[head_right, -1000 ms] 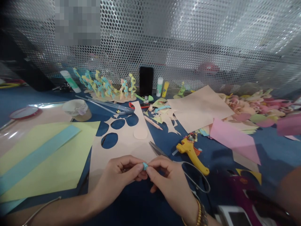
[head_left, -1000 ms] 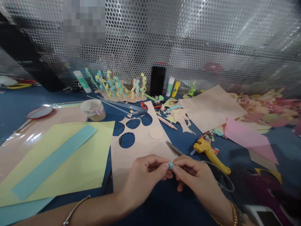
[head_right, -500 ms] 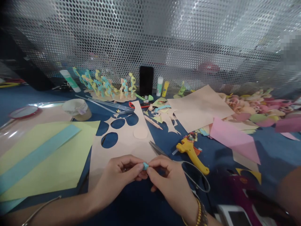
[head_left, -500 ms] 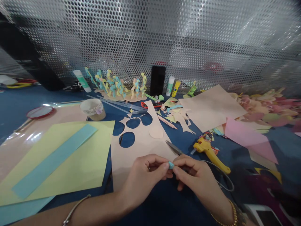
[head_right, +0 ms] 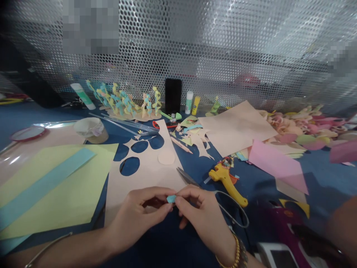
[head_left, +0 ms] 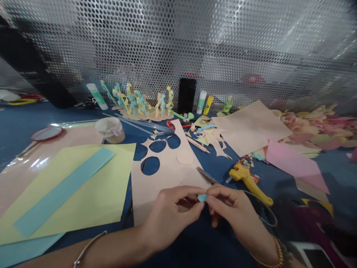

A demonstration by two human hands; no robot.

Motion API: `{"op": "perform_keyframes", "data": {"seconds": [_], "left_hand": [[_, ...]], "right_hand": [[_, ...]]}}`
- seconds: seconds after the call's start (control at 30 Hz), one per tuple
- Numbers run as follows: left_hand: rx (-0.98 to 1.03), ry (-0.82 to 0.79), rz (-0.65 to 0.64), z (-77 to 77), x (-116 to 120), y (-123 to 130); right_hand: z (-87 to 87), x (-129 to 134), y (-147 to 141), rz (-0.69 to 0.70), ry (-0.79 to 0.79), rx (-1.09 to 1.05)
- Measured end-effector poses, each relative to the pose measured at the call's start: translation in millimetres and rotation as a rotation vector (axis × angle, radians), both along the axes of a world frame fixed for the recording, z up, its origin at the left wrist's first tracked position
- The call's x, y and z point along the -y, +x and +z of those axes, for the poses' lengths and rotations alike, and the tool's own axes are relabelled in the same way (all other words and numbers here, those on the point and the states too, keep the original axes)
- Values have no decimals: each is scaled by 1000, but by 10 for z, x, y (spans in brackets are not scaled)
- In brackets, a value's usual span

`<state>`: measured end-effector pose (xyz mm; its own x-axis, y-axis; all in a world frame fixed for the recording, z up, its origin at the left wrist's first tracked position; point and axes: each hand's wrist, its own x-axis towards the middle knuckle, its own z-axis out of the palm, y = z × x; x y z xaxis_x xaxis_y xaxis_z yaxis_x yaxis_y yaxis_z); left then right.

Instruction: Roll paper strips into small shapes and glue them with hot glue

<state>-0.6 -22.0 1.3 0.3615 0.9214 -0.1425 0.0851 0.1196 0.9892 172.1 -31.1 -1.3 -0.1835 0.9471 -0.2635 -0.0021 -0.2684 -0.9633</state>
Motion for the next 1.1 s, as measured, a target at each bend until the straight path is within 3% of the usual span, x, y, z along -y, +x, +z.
{"op": "perform_keyframes", "data": {"seconds": [0.53,1.1], "left_hand": [[-105,146,37,53,-14,8],[-66,120,62,2,-21,20]], "right_hand": [[-35,-3,0,22,-8,5],[-25,-6,-6,14,-9,-4]]}}
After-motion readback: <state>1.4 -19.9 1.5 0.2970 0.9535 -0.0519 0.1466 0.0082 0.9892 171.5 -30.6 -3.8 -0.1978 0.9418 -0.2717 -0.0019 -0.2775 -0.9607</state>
